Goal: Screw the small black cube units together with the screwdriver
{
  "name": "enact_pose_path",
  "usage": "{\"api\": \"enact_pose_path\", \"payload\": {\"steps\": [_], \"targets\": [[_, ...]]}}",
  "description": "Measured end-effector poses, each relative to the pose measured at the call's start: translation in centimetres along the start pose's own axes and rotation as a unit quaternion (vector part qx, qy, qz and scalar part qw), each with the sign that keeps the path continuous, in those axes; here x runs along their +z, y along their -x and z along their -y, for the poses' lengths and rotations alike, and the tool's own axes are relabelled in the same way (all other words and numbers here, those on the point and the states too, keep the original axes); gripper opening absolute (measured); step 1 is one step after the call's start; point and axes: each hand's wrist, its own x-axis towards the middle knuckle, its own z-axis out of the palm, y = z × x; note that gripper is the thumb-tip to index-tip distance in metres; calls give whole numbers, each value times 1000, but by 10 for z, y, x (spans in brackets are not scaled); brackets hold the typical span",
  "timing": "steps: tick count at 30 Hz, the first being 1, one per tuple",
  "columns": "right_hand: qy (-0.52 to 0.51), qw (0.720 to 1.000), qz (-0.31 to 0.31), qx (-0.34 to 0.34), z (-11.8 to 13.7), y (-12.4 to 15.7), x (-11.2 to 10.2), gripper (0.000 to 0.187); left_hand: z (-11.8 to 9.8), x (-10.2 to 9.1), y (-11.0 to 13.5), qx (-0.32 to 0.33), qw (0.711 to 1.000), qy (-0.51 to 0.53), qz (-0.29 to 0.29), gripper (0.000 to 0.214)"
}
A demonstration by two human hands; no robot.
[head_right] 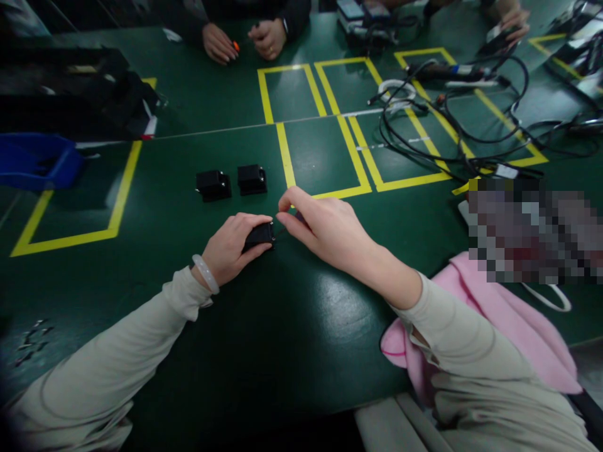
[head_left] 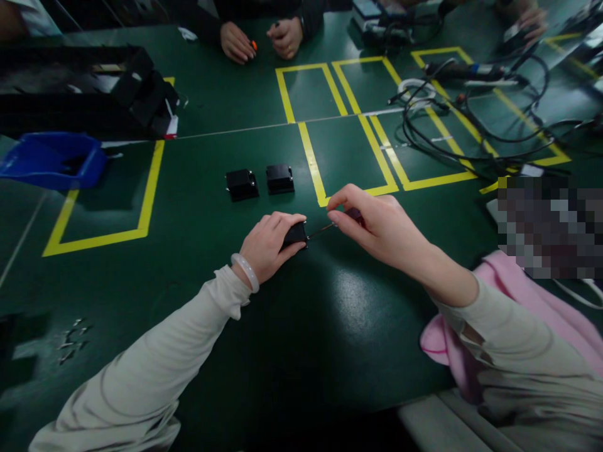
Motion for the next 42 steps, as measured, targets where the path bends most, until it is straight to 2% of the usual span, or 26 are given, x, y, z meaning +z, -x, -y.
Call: {"api": "enact_pose_path", "payload": {"steps": [5, 14, 19, 25, 30, 37, 42], "targets": [[19, 1000, -1, 17, 0, -1, 0, 19, 0, 0, 0, -2, 1000, -4, 1, 43], [3, 999, 19, -40, 4, 2, -2, 17, 0, 0, 0, 3, 1000, -4, -4, 43], [35, 999, 12, -7, 6, 3, 0, 22, 0, 0, 0, 0, 1000, -5, -3, 43], [8, 999, 19, -31, 6, 3, 0, 21, 1, 1, 0, 0, 1000, -2, 0, 43], [14, 1000, 3, -19, 4, 2, 2, 19, 1, 1, 0, 5, 1000, -8, -7, 43], [-20, 999, 24, -34, 1, 1, 0, 20, 1, 1, 0, 6, 1000, -5, -7, 43], [2, 1000, 6, -20, 1, 1, 1, 18, 0, 1, 0, 5, 1000, -9, -6, 44]]}}
